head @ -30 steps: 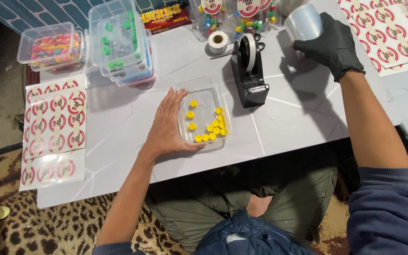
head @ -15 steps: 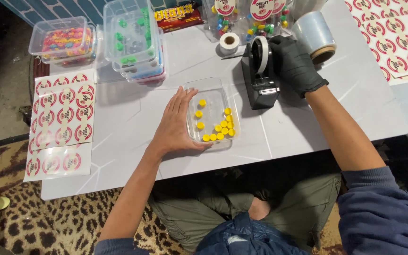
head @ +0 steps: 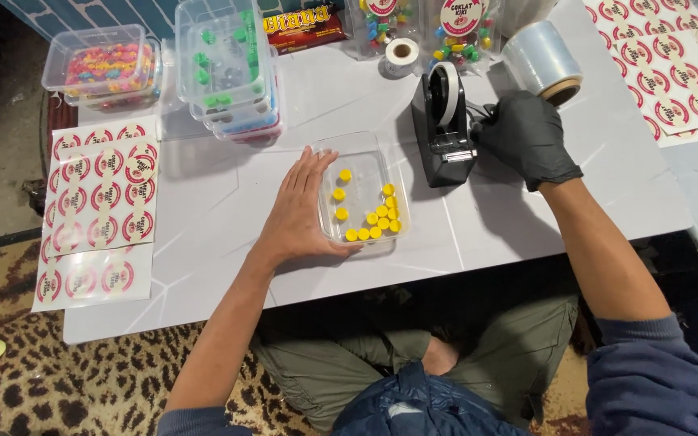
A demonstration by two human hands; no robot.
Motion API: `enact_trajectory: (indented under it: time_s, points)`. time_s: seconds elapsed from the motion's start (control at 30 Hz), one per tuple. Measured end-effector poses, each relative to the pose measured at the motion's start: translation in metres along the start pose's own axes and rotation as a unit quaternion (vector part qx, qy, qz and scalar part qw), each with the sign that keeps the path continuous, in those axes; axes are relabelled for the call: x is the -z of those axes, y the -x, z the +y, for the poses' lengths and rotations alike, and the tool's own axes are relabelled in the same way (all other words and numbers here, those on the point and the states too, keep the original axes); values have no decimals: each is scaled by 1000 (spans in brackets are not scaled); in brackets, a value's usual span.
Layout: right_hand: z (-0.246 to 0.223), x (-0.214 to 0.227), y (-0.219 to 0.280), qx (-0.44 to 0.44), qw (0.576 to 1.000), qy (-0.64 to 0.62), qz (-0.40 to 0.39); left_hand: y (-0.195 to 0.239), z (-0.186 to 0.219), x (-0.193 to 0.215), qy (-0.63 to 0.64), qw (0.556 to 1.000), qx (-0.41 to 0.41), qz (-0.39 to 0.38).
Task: The person sorts small, colorful capsules into separate clear plastic containers on a white table. They handle yellow, green, brown, blue, and red capsules, arranging them into distinct piles within the containers.
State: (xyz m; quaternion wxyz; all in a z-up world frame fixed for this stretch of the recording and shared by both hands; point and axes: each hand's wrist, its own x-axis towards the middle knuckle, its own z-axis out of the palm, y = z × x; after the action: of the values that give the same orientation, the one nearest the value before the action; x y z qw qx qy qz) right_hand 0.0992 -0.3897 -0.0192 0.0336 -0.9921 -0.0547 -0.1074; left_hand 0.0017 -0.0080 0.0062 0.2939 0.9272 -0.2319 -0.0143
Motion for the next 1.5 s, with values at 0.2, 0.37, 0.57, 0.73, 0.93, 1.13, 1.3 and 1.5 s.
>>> enact_trajectory:
  time_s: [0.2,0.37,0.57,0.73,0.93,1.13,1.3,1.5]
  points:
    - [-7,59,64,-104,987,29,-116,-1,-2,-1,-5,1000,-6,0]
    - [-65,75,96,-47,941,-333,41,-1,3,1,1,1000,-9,-3]
    - [-119,100,69,-140,916,-363,-101,-2,2,0,-1,1000,-11,-4]
    - [-113,116,49,-90,919,-348,-163,-2,1,-2,5,1000,-13,-1]
    - [-57,81,-32,51,937,-345,22,0,2,1,-6,999,-34,6]
    - [-36,-1,-152,178,969,-171,-20,2,3,3,-18,998,-60,5]
    - [-48,-12,-163,173,979,-85,-66,0,2,3,-19,998,-65,-1]
    - [-26,-59,-180,285,953,22,101,0,6,5,-22,998,-56,-3]
